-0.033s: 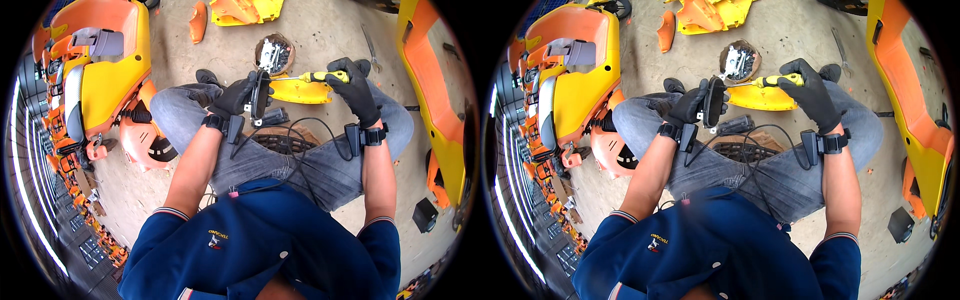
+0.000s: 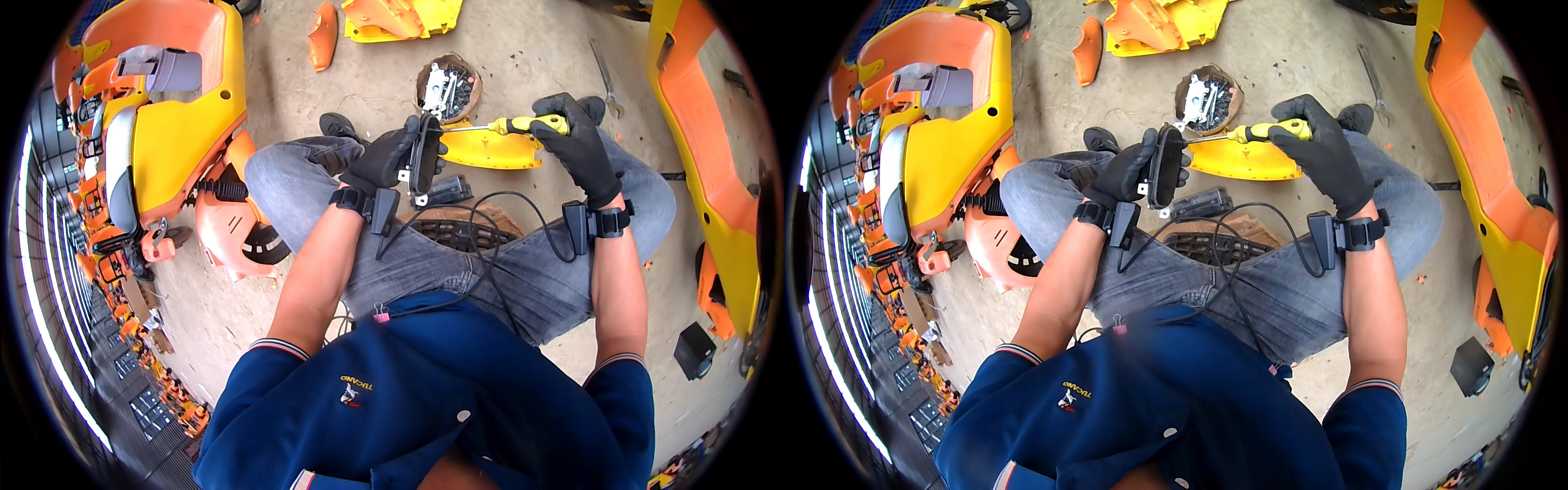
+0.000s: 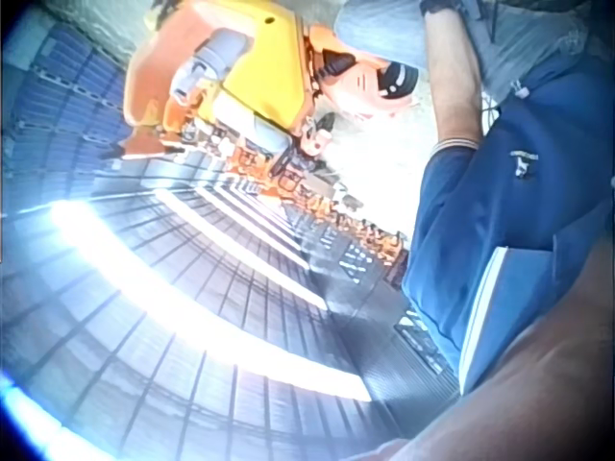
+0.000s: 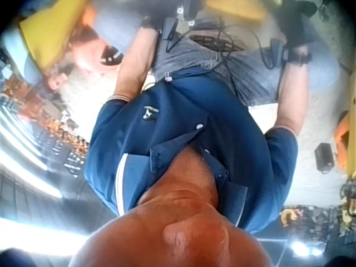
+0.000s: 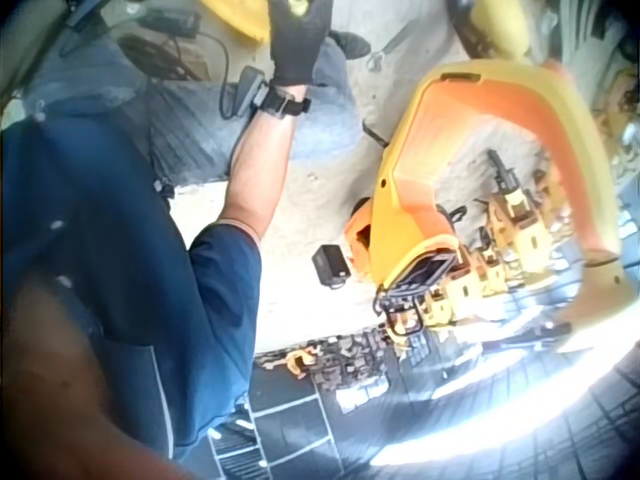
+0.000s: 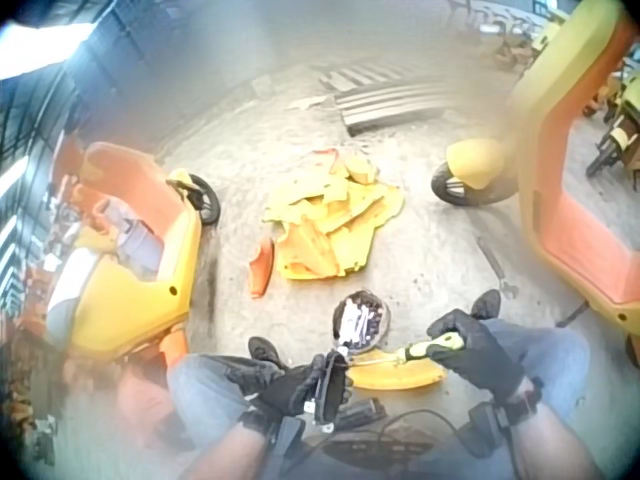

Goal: The person sits on the floor and assembles a small metal bracket onto an orange plastic scooter part using a screwdriver. They then pick up a yellow plastic part and continue working on the metal bracket, tightening screws.

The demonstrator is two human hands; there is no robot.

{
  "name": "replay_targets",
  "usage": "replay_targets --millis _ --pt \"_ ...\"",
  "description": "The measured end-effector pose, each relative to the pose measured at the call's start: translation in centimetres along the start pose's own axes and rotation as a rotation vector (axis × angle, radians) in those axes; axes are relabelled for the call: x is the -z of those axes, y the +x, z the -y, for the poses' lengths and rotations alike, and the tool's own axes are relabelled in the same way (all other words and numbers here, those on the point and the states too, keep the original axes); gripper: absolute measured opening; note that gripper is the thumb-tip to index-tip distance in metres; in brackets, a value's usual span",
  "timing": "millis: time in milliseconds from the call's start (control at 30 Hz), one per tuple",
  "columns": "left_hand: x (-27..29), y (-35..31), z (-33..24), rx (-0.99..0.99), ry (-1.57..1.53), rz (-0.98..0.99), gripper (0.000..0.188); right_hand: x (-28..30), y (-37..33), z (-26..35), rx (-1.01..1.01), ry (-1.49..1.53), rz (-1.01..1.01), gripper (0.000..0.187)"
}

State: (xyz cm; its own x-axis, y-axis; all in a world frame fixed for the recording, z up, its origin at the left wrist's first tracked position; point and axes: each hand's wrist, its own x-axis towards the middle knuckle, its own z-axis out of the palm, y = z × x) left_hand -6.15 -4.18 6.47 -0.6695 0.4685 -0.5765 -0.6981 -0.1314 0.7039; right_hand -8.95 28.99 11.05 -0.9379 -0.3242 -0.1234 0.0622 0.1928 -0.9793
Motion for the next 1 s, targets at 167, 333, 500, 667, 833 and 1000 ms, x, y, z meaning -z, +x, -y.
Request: replay_targets --millis 167,333,500,667,833,1000 --pt "0.8 0.4 1.0 -0.006 -0.017 0.016 0.059 -0.8 -0.1 1.0 -0.287 0.051 -0.046 0.034" --pt "1.0 0.7 1.7 -0.095 -0.083 0.026 0.048 -0.2 -0.2 1.1 -0.457 -0.008 0.032 0.041" --pt "0.9 0.8 1.4 -0.108 -0.084 0.028 0.048 0.2 0.2 -1.5 -0.357 0.056 0.058 0.025" --pt "0.9 0.7 1.2 -0.115 -0.089 0.016 0.049 0.3 0.1 -2.8 -0.178 0.083 0.036 0.021" --pt "0.5 0.7 0.8 -0.112 -0.063 0.018 0.048 -1.3 0.4 -0.8 -0.282 0.151 -0.191 0.024" --pt "0.4 0.6 0.8 -0.112 -0.023 -0.032 0.047 -0.5 0.6 0.0 -0.561 0.087 -0.025 0.035"
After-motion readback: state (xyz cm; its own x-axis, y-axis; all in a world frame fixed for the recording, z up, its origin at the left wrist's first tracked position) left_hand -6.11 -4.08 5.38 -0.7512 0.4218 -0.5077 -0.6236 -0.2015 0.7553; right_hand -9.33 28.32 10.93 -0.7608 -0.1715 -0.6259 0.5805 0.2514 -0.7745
